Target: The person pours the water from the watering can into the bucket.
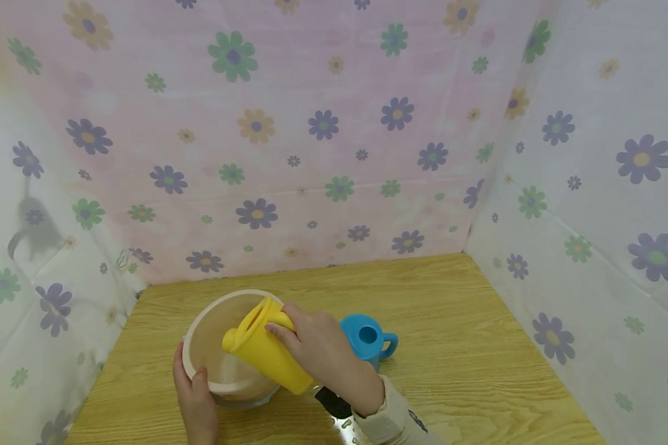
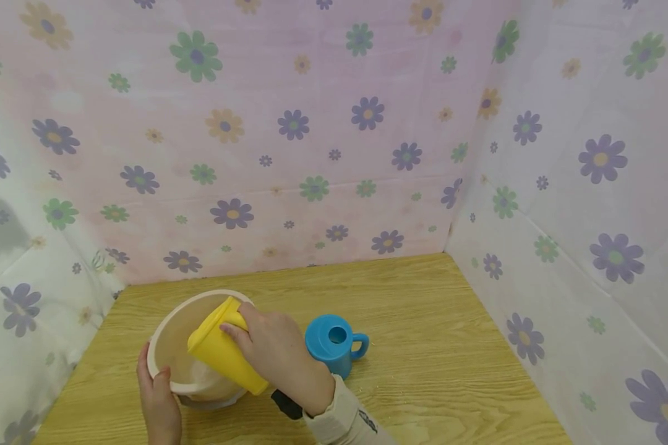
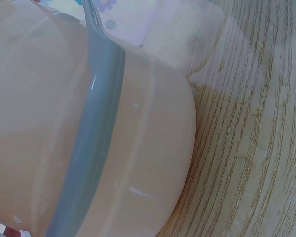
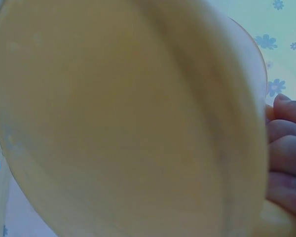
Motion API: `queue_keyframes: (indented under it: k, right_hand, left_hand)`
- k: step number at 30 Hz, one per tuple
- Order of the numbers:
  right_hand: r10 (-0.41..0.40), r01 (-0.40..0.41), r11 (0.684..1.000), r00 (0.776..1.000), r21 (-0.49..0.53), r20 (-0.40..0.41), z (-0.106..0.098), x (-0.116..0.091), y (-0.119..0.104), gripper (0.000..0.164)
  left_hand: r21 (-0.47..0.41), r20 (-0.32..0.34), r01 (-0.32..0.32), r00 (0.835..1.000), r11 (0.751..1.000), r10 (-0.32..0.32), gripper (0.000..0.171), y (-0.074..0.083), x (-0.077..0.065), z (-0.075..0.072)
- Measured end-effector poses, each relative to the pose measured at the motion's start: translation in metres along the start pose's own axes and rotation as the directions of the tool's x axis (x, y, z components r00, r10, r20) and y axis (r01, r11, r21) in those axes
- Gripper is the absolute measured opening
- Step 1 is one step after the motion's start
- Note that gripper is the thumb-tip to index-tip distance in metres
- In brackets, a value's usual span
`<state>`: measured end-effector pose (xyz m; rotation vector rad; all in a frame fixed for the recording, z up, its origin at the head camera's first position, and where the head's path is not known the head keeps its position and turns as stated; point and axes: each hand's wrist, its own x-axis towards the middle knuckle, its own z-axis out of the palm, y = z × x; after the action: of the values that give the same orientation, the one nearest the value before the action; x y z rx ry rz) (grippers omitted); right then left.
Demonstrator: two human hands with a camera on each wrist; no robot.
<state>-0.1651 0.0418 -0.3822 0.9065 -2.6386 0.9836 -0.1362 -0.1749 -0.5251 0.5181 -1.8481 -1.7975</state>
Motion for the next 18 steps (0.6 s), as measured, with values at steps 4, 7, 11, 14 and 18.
queue_keyframes:
  k: [4,7,11,14,18]
  right_hand:
    - [-0.01,0.01,1.0,1.0,-0.012,0.0,-0.0001,0.0008,0.0002,0.036]
    - [-0.012,0.012,1.0,1.0,-0.025,0.004,-0.0005,0.0019,0.0004,0.036]
    - [0.001,-0.001,1.0,1.0,-0.026,0.021,-0.0011,0.0027,0.0003,0.036]
    - [0.014,-0.014,1.0,0.999,-0.013,0.034,-0.0018,0.003,-0.0003,0.036]
    - [0.023,-0.023,1.0,0.999,0.003,0.045,-0.0033,0.0037,-0.0013,0.036]
  left_hand:
    - [0.004,-0.002,0.0,1.0,1.0,0.0,0.054,0.0001,-0.0003,0.0003]
    - [0.0,0.0,-0.005,1.0,1.0,0.005,0.055,-0.0007,0.0001,0.0004]
    - [-0.001,-0.001,-0.007,1.0,1.0,0.007,0.055,-0.002,0.0007,0.0007]
    - [0.0,-0.003,-0.008,1.0,1.0,0.008,0.054,-0.0022,0.0007,0.0004]
    - [-0.007,-0.003,-0.014,1.0,1.0,0.014,0.054,-0.002,0.0008,-0.0003]
